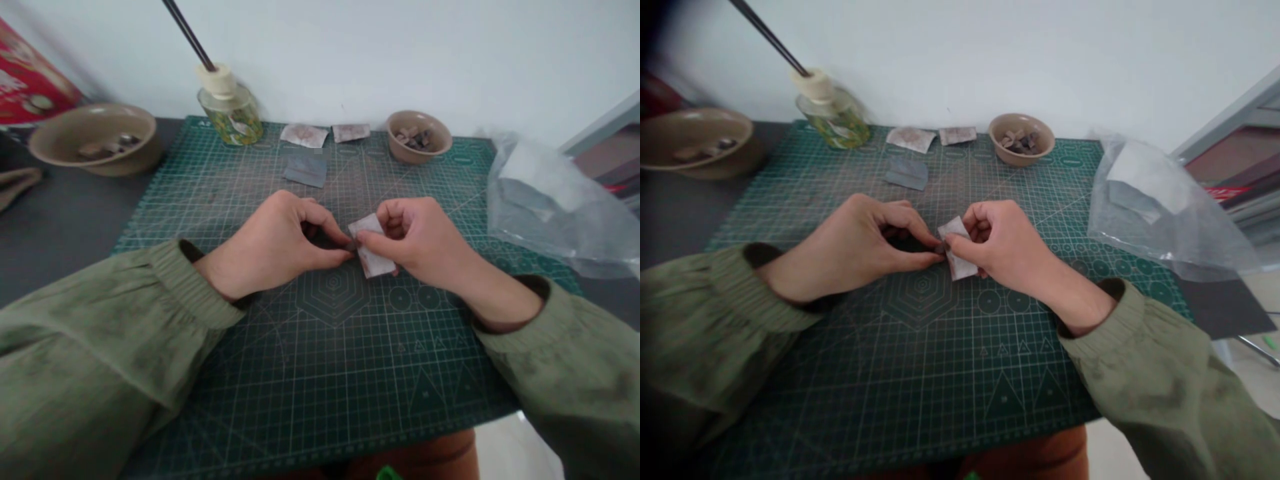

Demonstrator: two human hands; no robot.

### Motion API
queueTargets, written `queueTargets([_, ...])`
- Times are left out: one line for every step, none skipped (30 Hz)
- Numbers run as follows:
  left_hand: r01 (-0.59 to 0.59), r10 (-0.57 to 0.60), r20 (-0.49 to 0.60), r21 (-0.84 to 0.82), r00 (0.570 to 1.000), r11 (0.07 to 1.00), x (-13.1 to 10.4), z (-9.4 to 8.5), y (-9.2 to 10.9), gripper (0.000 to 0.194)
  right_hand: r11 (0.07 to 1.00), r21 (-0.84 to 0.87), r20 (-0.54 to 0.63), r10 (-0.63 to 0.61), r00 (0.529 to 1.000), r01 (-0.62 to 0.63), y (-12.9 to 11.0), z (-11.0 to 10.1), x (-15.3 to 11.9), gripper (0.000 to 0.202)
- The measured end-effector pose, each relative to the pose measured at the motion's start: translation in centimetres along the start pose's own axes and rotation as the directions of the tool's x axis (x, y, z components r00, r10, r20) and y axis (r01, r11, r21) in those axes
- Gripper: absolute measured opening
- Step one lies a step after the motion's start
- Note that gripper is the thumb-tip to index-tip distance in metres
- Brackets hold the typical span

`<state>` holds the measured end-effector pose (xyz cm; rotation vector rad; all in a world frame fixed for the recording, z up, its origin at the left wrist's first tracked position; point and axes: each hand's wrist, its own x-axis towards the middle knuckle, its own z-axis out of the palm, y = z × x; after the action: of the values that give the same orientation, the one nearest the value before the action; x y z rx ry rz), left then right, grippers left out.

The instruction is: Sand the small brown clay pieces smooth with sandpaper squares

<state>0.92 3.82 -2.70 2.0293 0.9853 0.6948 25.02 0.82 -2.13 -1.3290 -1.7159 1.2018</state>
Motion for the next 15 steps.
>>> queueTargets([0.0, 0.0, 0.0, 0.0, 1.0, 1.0, 0.0, 0.0, -0.02, 0.008, 1.0, 0.005, 0.0, -0.002, 1.0, 0.002, 0.01, -0.01, -0.01, 0.04])
queueTargets([0.0, 0.0, 0.002, 0.004, 1.0, 1.0, 0.01, -0.01, -0.04, 0.007, 1.0, 0.011, 0.012, 0.0, 1.0, 0.0, 0.03, -0.01, -0.02, 0.04])
queueTargets([-0.004, 0.004, 0.004, 0.011, 1.0, 1.0, 0.01, -0.02, -0.06, 0.008, 1.0, 0.015, 0.028, 0.004, 1.0, -0.005, 0.06, -0.02, -0.03, 0.04])
queueTargets([-0.009, 0.009, 0.007, 0.019, 1.0, 1.0, 0.01, -0.02, -0.07, 0.008, 1.0, 0.017, 0.04, 0.008, 0.999, -0.009, 0.09, -0.02, -0.04, 0.039])
queueTargets([-0.011, 0.011, 0.01, 0.024, 1.0, 1.0, 0.01, -0.03, -0.09, 0.008, 1.0, 0.017, 0.044, 0.008, 0.999, -0.009, 0.1, -0.02, -0.04, 0.037])
queueTargets([-0.012, 0.011, 0.01, 0.026, 1.0, 1.0, 0.01, -0.03, -0.1, 0.008, 1.0, 0.017, 0.039, 0.006, 0.999, -0.007, 0.1, -0.01, -0.03, 0.036])
queueTargets([-0.011, 0.011, 0.007, 0.026, 1.0, 1.0, 0.01, -0.03, -0.11, 0.007, 1.0, 0.018, 0.032, 0.002, 0.999, -0.003, 0.08, 0.02, -0.03, 0.035])
queueTargets([-0.008, 0.008, 0.004, 0.024, 1.0, 1.0, 0.02, -0.03, -0.12, 0.007, 1.0, 0.019, 0.028, -0.001, 1.0, 0.001, 0.05, 0.05, -0.03, 0.035])
queueTargets([-0.005, 0.005, 0.001, 0.021, 1.0, 1.0, 0.03, -0.03, -0.13, 0.006, 1.0, 0.02, 0.033, -0.002, 0.999, 0.001, 0.01, 0.08, -0.03, 0.035])
queueTargets([-0.002, 0.002, 0.0, 0.019, 1.0, 1.0, 0.04, -0.02, -0.13, 0.006, 1.0, 0.018, 0.041, 0.0, 0.999, -0.001, -0.03, 0.11, -0.04, 0.035])
queueTargets([-0.002, 0.002, 0.0, 0.019, 1.0, 1.0, 0.05, -0.02, -0.13, 0.006, 1.0, 0.013, 0.048, 0.003, 0.999, -0.004, -0.07, 0.13, -0.05, 0.036])
queueTargets([-0.003, 0.003, 0.002, 0.02, 1.0, 1.0, 0.06, -0.02, -0.11, 0.006, 1.0, 0.006, 0.045, 0.004, 0.999, -0.004, -0.09, 0.15, -0.06, 0.036])
queueTargets([-0.003, 0.003, 0.004, 0.021, 1.0, 1.0, 0.07, -0.03, -0.09, 0.006, 1.0, -0.002, 0.033, -0.001, 0.999, 0.001, -0.1, 0.15, -0.07, 0.036])
queueTargets([-0.004, 0.003, 0.005, 0.02, 1.0, 1.0, 0.07, -0.04, -0.06, 0.006, 1.0, -0.007, 0.022, -0.011, 1.0, 0.011, -0.1, 0.15, -0.07, 0.036])
queueTargets([-0.001, 0.0, 0.007, 0.018, 1.0, 1.0, 0.08, -0.04, -0.03, 0.006, 1.0, -0.009, 0.016, -0.021, 1.0, 0.021, -0.09, 0.13, -0.07, 0.036])
